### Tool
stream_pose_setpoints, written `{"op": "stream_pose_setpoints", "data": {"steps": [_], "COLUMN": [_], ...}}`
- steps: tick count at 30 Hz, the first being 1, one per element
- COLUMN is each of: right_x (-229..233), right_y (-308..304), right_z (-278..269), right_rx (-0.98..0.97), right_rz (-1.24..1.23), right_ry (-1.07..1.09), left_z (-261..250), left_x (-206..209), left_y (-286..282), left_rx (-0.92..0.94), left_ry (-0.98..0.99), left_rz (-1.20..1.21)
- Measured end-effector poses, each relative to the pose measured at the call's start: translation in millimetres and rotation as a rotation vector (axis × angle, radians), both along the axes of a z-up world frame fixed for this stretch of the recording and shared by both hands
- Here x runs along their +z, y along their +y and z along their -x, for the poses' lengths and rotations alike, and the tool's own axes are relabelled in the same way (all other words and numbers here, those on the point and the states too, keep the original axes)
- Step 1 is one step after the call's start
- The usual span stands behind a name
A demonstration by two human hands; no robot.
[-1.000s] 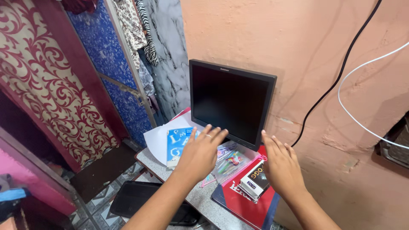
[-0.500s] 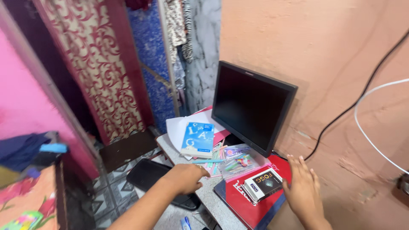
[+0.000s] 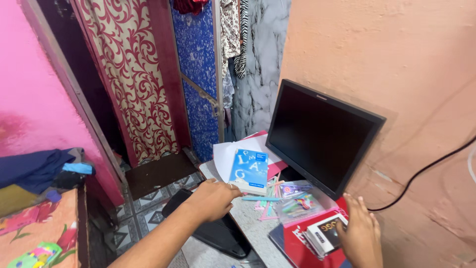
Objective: The person sorts through various items on a desk, handling books, small packages, and sheets of paper by hand before placing them into a tiered plastic storage unit and onto a nearby bed.
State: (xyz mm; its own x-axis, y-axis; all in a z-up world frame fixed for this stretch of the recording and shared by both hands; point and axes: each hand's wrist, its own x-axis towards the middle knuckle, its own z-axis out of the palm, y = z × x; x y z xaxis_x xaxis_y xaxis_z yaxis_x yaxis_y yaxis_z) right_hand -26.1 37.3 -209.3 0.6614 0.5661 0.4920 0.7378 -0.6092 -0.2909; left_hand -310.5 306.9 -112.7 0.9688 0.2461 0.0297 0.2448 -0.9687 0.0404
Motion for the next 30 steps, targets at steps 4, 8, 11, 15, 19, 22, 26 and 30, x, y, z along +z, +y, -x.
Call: {"op": "stream_pose_setpoints", "data": {"steps": [4,8,11,15,19,22,26,30], "right_x": [7,17,23,41,43,34,12,-10], "right_y": [44,102,132,161,174,185,201,209], "right_z": [28,70,99,108,114,123,137,127], "right_rx": [-0.04,-0.023,-0.015,-0.018,-0.041,0.042,0.031,0.013], "right_rz": [-0.056,-0.084,-0.116,-0.17,-0.135,-0.096,0.01,0.05], "right_ry": [-0.015,0.023,0.044,0.087,0.085,0.012,0.051,0.121], "left_z": [17,27,25,17,5,-7,-18,-26], "left_x": [4,9,11,9,-7,-22,-36,-39], "left_y": [46,82,100,118,130,130,119,120], "left_rx": [-0.055,-0.034,0.028,-0.087,-0.19,-0.198,-0.169,-0.119], "left_ry": [-0.104,-0.151,-0.141,-0.261,-0.257,-0.226,-0.216,-0.204], "left_rz": [-0.007,0.042,0.088,0.27,0.282,0.291,0.302,0.423]}}
